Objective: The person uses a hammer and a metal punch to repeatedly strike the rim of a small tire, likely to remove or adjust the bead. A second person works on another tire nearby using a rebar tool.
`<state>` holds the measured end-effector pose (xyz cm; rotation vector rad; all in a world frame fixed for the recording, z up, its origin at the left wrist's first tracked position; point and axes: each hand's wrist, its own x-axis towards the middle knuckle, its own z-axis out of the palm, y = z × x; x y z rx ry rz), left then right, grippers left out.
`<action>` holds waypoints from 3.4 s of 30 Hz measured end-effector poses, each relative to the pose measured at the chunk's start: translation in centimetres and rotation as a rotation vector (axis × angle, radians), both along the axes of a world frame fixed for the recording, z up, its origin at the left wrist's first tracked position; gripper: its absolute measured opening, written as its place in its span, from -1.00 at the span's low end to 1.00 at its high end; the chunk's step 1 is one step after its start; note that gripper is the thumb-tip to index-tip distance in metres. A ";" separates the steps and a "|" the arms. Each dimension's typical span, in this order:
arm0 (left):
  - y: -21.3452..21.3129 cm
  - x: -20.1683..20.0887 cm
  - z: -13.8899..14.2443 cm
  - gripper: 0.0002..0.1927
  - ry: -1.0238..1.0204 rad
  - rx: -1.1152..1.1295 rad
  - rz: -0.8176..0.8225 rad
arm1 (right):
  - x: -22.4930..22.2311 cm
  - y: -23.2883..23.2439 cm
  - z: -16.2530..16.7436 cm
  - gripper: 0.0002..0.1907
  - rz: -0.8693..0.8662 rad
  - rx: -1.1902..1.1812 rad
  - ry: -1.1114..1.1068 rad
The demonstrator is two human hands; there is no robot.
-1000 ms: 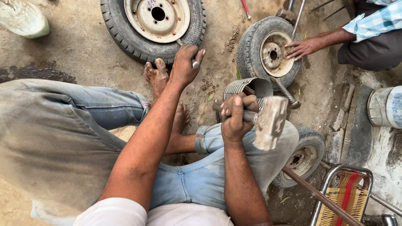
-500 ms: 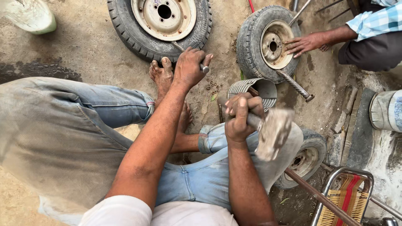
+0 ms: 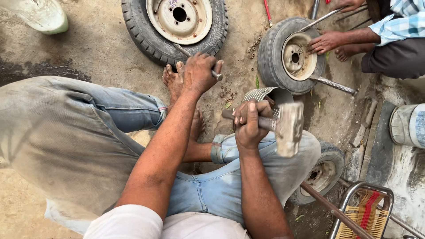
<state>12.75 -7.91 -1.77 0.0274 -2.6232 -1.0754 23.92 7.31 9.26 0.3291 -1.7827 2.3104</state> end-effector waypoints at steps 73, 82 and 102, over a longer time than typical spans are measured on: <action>-0.7 -1.3 -4.9 -0.76 -0.196 -0.115 -0.235 | -2.4 -1.0 -7.9 -0.59 -0.189 0.296 -0.580; -9.4 -4.3 -4.5 0.24 -0.415 -0.601 -0.145 | -5.9 -0.6 -5.2 -0.68 -0.087 -0.257 -0.795; 3.3 -5.4 -4.5 -0.12 -0.240 -0.391 0.086 | -7.4 -0.8 -5.5 -0.67 -0.189 -0.207 -0.734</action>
